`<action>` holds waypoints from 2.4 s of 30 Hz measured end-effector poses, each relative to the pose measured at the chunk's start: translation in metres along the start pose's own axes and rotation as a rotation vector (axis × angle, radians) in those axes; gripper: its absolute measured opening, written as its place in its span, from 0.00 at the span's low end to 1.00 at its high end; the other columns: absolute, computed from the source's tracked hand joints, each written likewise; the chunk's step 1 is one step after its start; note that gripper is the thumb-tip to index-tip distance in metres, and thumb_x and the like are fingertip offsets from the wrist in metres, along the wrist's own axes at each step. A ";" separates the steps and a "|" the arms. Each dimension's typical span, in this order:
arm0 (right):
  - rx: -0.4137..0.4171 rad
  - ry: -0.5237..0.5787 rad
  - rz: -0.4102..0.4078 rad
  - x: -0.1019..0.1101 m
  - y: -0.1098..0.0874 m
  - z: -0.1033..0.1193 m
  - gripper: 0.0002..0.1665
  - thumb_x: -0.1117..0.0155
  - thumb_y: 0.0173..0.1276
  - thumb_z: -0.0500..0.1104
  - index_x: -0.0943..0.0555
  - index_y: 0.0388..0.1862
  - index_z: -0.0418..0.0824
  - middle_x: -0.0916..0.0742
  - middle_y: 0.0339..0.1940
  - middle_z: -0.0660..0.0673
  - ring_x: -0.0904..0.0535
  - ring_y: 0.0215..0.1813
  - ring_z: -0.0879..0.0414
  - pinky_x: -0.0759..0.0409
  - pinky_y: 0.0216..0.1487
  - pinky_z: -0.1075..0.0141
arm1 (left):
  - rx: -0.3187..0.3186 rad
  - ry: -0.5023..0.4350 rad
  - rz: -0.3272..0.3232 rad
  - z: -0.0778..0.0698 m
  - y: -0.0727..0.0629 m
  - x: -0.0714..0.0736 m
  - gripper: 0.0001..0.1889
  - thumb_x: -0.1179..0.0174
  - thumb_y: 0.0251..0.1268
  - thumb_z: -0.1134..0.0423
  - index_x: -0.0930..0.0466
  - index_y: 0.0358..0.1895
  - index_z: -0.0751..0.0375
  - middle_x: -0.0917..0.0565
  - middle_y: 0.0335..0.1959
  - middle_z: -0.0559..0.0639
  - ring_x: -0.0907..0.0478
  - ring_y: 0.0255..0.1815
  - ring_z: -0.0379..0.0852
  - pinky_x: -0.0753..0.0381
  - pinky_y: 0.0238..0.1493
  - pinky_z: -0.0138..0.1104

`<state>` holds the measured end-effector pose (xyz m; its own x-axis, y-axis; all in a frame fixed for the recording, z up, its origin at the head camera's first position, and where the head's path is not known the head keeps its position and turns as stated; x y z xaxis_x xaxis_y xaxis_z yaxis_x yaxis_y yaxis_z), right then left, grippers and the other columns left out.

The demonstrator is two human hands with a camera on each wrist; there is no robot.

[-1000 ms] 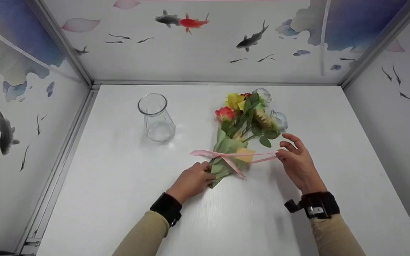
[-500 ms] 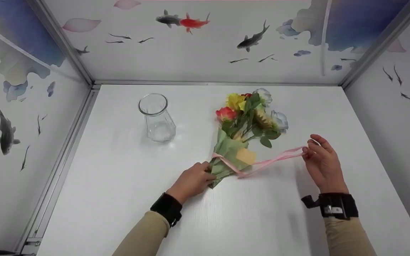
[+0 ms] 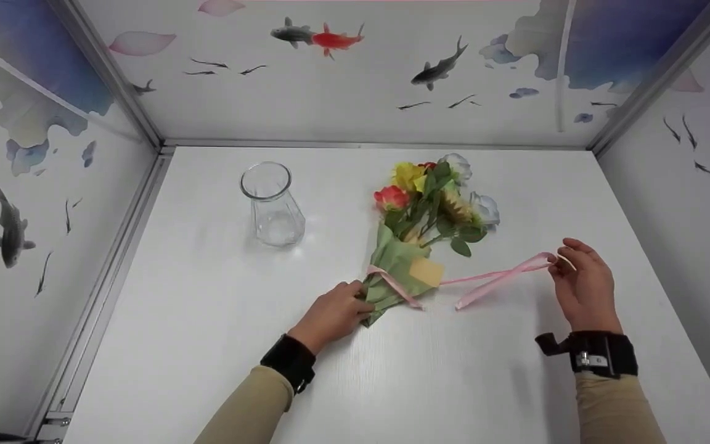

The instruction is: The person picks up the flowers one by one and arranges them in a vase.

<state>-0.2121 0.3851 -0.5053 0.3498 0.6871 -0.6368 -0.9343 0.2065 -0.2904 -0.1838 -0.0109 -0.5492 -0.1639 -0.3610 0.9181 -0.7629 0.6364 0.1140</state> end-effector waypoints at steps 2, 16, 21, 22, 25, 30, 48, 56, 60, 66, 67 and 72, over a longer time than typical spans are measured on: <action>0.005 -0.017 -0.036 0.002 0.001 0.003 0.11 0.40 0.75 0.31 0.26 0.53 0.36 0.26 0.48 0.43 0.23 0.47 0.50 0.23 0.48 0.65 | -0.002 -0.002 -0.002 0.000 0.000 0.000 0.07 0.35 0.72 0.60 0.09 0.44 0.46 0.21 0.45 0.48 0.25 0.40 0.47 0.20 0.40 0.37; 0.078 -0.355 -0.163 0.003 0.011 0.009 0.16 0.37 0.73 0.33 0.26 0.57 0.38 0.21 0.54 0.46 0.23 0.54 0.54 0.29 0.57 0.65 | -0.036 0.021 -0.041 -0.002 -0.001 0.002 0.06 0.34 0.71 0.61 0.08 0.43 0.46 0.21 0.42 0.49 0.24 0.40 0.47 0.20 0.40 0.36; 0.081 -0.503 -0.201 0.004 0.012 0.010 0.19 0.38 0.75 0.37 0.27 0.62 0.38 0.22 0.56 0.50 0.26 0.60 0.57 0.31 0.61 0.65 | -0.042 0.019 -0.046 -0.002 -0.001 0.001 0.06 0.34 0.71 0.61 0.08 0.43 0.46 0.21 0.43 0.49 0.24 0.40 0.48 0.19 0.40 0.37; 0.081 -0.522 -0.210 0.004 0.012 0.010 0.19 0.38 0.76 0.37 0.27 0.63 0.38 0.22 0.57 0.51 0.27 0.61 0.58 0.33 0.63 0.64 | -0.041 0.015 -0.045 -0.002 -0.001 0.001 0.07 0.34 0.71 0.61 0.08 0.43 0.46 0.21 0.43 0.50 0.25 0.39 0.48 0.19 0.40 0.37; 0.086 -0.565 -0.228 0.004 0.012 0.012 0.19 0.41 0.77 0.38 0.27 0.64 0.38 0.23 0.57 0.53 0.30 0.62 0.59 0.37 0.67 0.63 | -0.041 0.006 -0.045 -0.001 0.000 0.001 0.06 0.34 0.70 0.61 0.08 0.43 0.47 0.21 0.43 0.49 0.25 0.39 0.48 0.19 0.40 0.37; 0.093 -0.603 -0.234 0.002 0.012 0.013 0.17 0.45 0.78 0.38 0.26 0.62 0.40 0.24 0.59 0.54 0.32 0.60 0.61 0.38 0.67 0.65 | -0.046 0.005 -0.042 -0.001 0.000 0.001 0.07 0.34 0.71 0.61 0.08 0.44 0.47 0.21 0.44 0.49 0.24 0.40 0.48 0.20 0.41 0.37; 0.140 -0.808 -0.137 -0.027 0.016 -0.001 0.21 0.41 0.76 0.40 0.27 0.66 0.39 0.21 0.53 0.51 0.26 0.56 0.60 0.24 0.50 0.72 | -0.024 0.021 -0.014 -0.003 0.001 0.003 0.07 0.34 0.71 0.60 0.08 0.44 0.46 0.21 0.44 0.49 0.24 0.39 0.47 0.19 0.39 0.36; 0.120 -1.058 -0.042 -0.043 0.024 -0.023 0.20 0.40 0.77 0.49 0.26 0.63 0.44 0.20 0.49 0.54 0.24 0.52 0.61 0.28 0.53 0.71 | -0.024 0.025 0.001 -0.003 0.001 0.001 0.07 0.35 0.72 0.60 0.08 0.44 0.46 0.21 0.44 0.49 0.25 0.39 0.47 0.20 0.38 0.36; 0.123 -1.114 0.020 -0.053 0.026 -0.035 0.23 0.41 0.77 0.49 0.26 0.64 0.38 0.17 0.45 0.53 0.22 0.49 0.60 0.27 0.52 0.69 | -0.024 0.020 -0.004 -0.003 0.001 0.001 0.07 0.35 0.72 0.59 0.08 0.45 0.47 0.21 0.44 0.49 0.25 0.39 0.47 0.20 0.38 0.37; 0.105 -1.182 0.099 -0.066 0.029 -0.051 0.28 0.42 0.79 0.52 0.26 0.64 0.30 0.13 0.41 0.49 0.18 0.43 0.58 0.24 0.45 0.68 | -0.037 0.025 -0.027 -0.003 0.002 0.000 0.06 0.35 0.71 0.59 0.09 0.45 0.48 0.20 0.47 0.49 0.23 0.40 0.48 0.19 0.39 0.38; 0.097 -1.185 0.108 -0.067 0.030 -0.053 0.28 0.42 0.79 0.52 0.26 0.64 0.30 0.12 0.41 0.48 0.18 0.42 0.58 0.24 0.45 0.68 | -0.041 0.028 -0.030 -0.004 0.003 0.000 0.06 0.35 0.71 0.60 0.09 0.45 0.48 0.19 0.47 0.49 0.23 0.40 0.48 0.19 0.39 0.38; 0.052 -1.201 0.134 -0.071 0.034 -0.065 0.27 0.42 0.79 0.52 0.25 0.61 0.30 0.12 0.37 0.48 0.18 0.39 0.60 0.24 0.44 0.68 | -0.062 0.050 -0.048 -0.006 0.004 0.000 0.06 0.34 0.71 0.60 0.10 0.46 0.48 0.19 0.47 0.49 0.22 0.40 0.48 0.19 0.38 0.38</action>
<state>-0.2639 0.2979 -0.5165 -0.0108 0.9085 0.4177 -0.9696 0.0926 -0.2266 -0.1830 -0.0043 -0.5462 -0.0951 -0.3584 0.9287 -0.7287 0.6606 0.1803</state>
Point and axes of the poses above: each hand's wrist, its own y-axis towards the middle knuckle, its own x-axis out of the back of the hand, z = x × y, the point moved 8 cm from there along y, towards the middle knuckle
